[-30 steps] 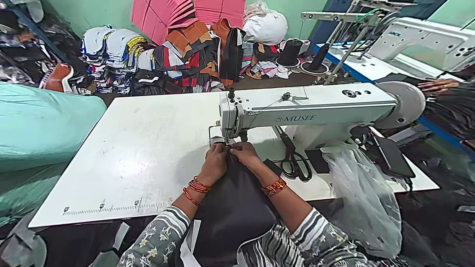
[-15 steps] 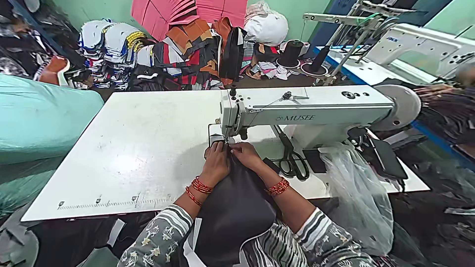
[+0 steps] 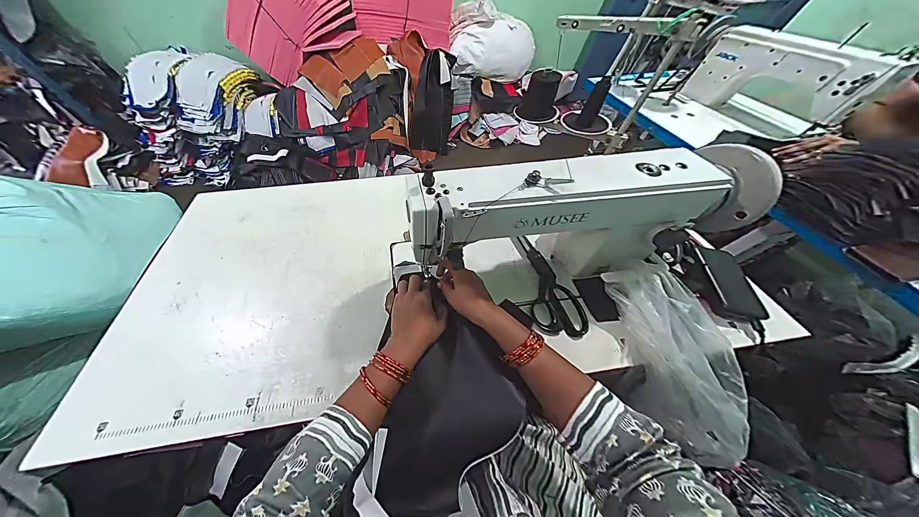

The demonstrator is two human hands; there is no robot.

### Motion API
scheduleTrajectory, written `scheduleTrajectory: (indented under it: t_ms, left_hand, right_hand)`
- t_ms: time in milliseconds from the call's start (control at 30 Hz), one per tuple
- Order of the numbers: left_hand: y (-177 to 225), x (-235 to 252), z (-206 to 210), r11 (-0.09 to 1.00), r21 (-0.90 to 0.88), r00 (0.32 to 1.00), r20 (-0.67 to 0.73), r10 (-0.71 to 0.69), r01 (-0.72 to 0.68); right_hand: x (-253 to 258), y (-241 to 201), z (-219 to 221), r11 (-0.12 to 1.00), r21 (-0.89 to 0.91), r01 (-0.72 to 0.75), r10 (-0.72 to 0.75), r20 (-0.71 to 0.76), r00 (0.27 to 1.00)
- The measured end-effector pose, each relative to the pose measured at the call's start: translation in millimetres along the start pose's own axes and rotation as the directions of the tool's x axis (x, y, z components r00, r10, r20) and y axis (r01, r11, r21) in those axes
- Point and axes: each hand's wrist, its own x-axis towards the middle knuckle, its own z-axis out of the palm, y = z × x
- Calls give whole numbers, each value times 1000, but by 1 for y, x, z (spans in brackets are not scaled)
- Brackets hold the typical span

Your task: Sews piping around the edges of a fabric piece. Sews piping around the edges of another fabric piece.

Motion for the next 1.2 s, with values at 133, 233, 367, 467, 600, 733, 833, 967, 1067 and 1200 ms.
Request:
scheduleTrajectory:
  t_ms: [133,233,367,467,600,733,833,967,1067,1200]
  left_hand:
    - [6,4,-10,998,12,995,75,-67,66]
    - [6,13,-11,995,35,991,87,-98,95]
    - [2,15,-14,997,29,996,54,-67,65]
    - [-9,13,-5,997,-50,992,-114,47,-53]
    - [-16,15,1,992,-95,975,-213,67,-88]
    - [-19,17,-2,987,-147,981,-192,32,-61]
    - [-18,17,-6,989,-139,990,-138,25,-44]
    - [-3,14,-14,998,-22,998,30,-56,56]
    - [11,15,-17,988,100,985,118,-126,115]
    - [27,11,-19,964,264,981,174,-89,41]
  right_hand:
    - [-7,1,-6,998,-41,53,-50,61,997]
    - [-6,-3,-9,990,-128,54,-44,78,996]
    - [2,-10,-19,985,-171,28,-8,116,993]
    - [1,-12,-23,996,-84,26,-14,146,989]
    - [0,-4,-14,994,-88,66,-53,138,989]
    - [-4,1,-9,991,-106,86,-72,129,989]
    - [-4,1,-9,989,-114,93,-78,128,989]
    - [-2,4,-12,987,-104,125,-111,132,985]
    - [0,5,-15,980,-129,151,-132,144,981]
    - [1,7,-17,980,-116,165,-147,149,978]
